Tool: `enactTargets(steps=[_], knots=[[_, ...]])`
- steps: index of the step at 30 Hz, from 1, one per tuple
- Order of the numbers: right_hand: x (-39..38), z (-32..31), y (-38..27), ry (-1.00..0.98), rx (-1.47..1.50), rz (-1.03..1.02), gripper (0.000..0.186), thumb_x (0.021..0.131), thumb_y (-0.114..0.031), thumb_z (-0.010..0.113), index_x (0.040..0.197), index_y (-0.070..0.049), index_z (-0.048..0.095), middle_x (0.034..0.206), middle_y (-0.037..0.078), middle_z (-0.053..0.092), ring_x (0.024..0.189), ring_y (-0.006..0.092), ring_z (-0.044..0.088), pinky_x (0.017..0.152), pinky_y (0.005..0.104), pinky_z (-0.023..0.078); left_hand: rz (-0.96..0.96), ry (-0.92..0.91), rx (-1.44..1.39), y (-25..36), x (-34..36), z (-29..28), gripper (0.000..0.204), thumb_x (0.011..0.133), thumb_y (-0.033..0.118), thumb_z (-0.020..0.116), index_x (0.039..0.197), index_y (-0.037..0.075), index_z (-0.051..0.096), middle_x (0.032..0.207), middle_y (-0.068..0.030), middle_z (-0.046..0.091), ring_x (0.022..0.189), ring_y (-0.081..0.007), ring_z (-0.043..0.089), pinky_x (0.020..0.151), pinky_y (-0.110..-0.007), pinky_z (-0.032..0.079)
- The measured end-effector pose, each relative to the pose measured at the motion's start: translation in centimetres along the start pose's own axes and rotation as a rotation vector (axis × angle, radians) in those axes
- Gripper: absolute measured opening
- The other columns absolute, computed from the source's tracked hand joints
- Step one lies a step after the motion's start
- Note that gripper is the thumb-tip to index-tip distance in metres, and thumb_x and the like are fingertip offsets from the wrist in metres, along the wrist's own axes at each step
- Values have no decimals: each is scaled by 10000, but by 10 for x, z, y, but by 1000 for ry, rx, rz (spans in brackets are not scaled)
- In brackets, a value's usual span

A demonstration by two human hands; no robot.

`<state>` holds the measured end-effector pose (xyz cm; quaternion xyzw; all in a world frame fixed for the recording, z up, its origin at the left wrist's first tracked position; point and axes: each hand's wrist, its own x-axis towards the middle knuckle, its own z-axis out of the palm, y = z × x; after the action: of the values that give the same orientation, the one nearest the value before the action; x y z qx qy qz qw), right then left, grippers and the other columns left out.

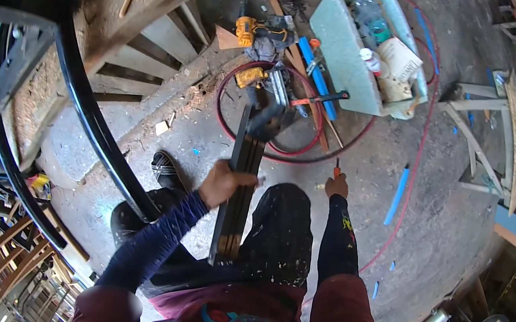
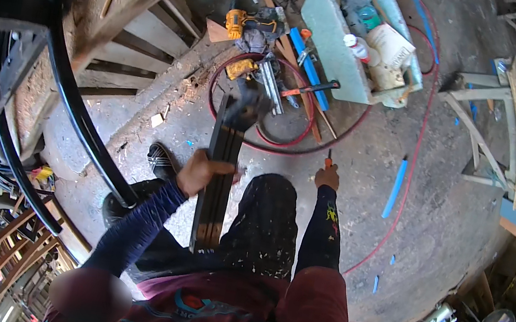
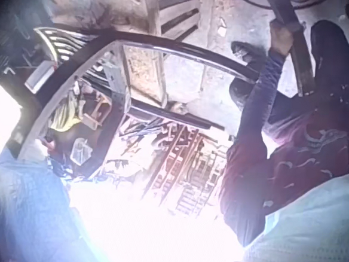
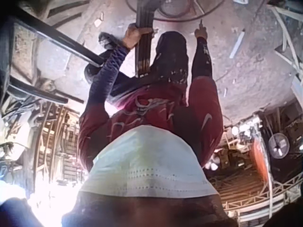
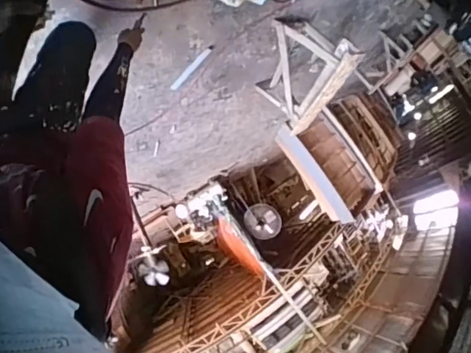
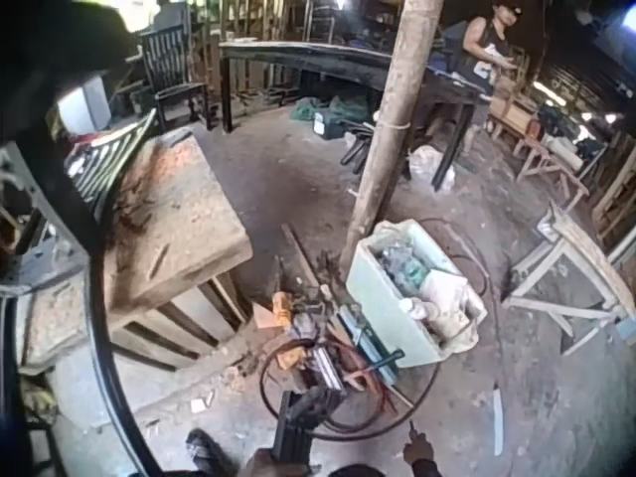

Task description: Repairing a wooden chair by applying glue, hammering nails, and drilling holes into components.

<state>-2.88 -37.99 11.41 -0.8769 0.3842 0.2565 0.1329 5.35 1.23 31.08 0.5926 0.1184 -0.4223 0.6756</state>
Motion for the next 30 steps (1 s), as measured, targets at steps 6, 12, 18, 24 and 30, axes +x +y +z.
enactTargets(steps=[6, 12, 18, 24, 30], knots=[[63, 86, 14, 229, -31, -38, 858, 858, -252, 695, 1516, -55, 181, 1236, 389, 525, 1034, 503, 639, 898, 541, 530, -59, -169, -331, 25, 43, -52, 336, 834, 86, 682, 1111, -98, 640, 937, -177, 706, 773, -290, 710, 736, -400, 600], [44, 19, -25, -2, -347, -504, 526, 874, -463, 645, 1152, -17, 669, 1052, 256, 689, 955, 409, 690, 820, 509, 546, -74, -355, -510, 18, 32, -41, 432, 887, 99, 653, 1277, -62, 559, 997, -197, 682, 866, -314, 693, 838, -442, 580], [-62, -175, -152, 460, 734, -1242, 335, 973, -183, 672, 1224, 35, 638, 1056, 140, 712, 933, 200, 686, 815, 330, 554, -9, -450, -385, 5, 36, -17, 360, 931, 196, 679, 1178, -58, 615, 975, -181, 710, 857, -265, 719, 776, -400, 609], [-127, -240, -209, -178, 761, -1256, 501, 923, -262, 747, 1300, 40, 614, 1037, 94, 720, 951, 123, 637, 760, 276, 527, 98, -487, -428, 10, 19, 8, 456, 916, 201, 695, 1287, -37, 579, 1019, -172, 694, 901, -246, 699, 850, -402, 575], [-131, -227, -219, -280, 723, -1446, 356, 903, -254, 775, 1131, 11, 705, 958, 54, 733, 803, 81, 625, 741, 258, 507, 188, -437, -402, 7, 10, 11, 489, 909, 202, 705, 1308, -42, 565, 1035, -179, 695, 907, -248, 704, 872, -422, 573]])
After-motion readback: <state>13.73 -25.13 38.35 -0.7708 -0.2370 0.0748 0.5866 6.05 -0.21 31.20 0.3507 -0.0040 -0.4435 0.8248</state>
